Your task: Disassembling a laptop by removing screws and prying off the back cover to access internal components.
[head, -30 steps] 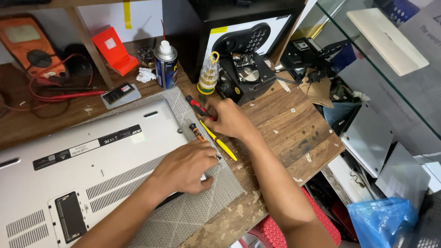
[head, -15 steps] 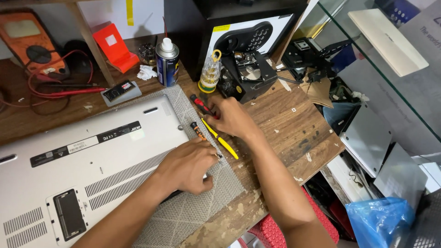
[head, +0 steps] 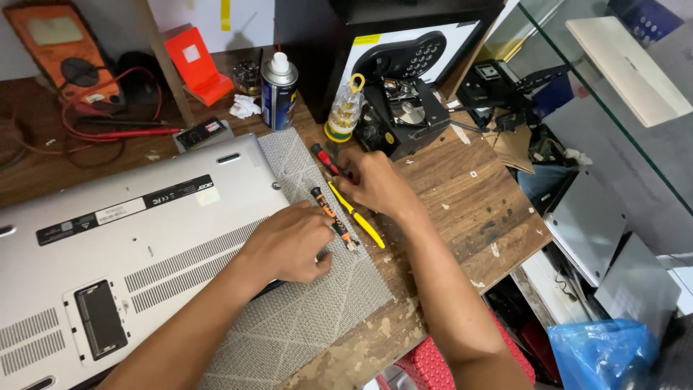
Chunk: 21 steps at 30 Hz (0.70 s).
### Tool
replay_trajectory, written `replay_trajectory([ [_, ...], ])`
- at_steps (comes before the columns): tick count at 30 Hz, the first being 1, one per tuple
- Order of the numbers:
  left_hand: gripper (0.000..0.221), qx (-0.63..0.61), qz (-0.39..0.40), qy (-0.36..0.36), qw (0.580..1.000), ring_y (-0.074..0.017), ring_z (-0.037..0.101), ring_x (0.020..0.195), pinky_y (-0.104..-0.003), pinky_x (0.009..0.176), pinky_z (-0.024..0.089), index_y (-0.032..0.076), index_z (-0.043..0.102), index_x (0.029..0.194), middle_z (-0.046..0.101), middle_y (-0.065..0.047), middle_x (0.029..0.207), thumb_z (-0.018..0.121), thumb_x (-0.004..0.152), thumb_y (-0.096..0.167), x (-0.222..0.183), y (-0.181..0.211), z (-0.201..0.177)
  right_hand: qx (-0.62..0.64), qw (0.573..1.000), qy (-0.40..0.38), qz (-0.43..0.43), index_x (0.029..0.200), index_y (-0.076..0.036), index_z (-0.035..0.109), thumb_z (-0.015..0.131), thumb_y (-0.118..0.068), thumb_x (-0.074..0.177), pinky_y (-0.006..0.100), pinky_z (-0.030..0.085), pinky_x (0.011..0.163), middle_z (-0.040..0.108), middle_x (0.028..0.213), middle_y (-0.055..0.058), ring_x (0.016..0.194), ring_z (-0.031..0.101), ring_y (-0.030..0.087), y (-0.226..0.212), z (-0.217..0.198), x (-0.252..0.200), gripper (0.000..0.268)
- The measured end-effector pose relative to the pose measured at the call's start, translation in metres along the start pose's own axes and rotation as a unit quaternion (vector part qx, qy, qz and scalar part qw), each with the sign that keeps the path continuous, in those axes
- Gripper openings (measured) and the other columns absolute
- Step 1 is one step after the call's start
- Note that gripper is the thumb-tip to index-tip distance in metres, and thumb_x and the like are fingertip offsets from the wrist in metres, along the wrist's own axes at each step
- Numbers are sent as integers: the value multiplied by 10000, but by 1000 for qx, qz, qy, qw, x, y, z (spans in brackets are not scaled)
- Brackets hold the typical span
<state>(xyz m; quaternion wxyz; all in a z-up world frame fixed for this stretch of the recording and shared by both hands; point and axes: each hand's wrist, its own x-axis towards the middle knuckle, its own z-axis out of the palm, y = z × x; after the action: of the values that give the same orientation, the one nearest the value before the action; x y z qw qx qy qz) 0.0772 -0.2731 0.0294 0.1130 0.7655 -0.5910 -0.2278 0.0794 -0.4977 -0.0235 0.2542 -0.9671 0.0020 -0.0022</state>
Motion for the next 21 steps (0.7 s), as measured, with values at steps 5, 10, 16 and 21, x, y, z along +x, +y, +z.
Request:
replay_trajectory([
  [5,263,-15,18,32,999,-301,691,820,-485,995,492,37,669,700,696,-116,761,575,890,192,3,-8,12,0,1000,-3,8,1023,-102,670,754,-310,847,457,566,627,721,728,152,708,732,372,-9,-5,-9,285],
  [10,256,-56,51,96,992,-321,626,703,-468,907,518,38,576,579,593,-91,629,495,808,120,5,-18,25,8,1000,6,-15,1015,-95,664,777,-269,825,486,577,646,711,736,139,732,730,382,-30,-18,-15,282],
  [16,319,-111,44,129,984,-299,535,582,-465,888,508,82,536,545,510,-45,535,447,851,64,15,-28,39,130,973,-184,-51,897,10,721,734,-90,803,342,522,502,685,653,159,545,629,227,-18,-12,-28,137],
  [21,367,-119,49,116,985,-287,528,499,-476,884,505,109,499,540,497,-51,487,446,897,47,17,-29,40,200,906,-371,25,899,149,697,713,-36,871,197,371,254,659,552,162,284,478,91,-48,-30,-47,188],
])
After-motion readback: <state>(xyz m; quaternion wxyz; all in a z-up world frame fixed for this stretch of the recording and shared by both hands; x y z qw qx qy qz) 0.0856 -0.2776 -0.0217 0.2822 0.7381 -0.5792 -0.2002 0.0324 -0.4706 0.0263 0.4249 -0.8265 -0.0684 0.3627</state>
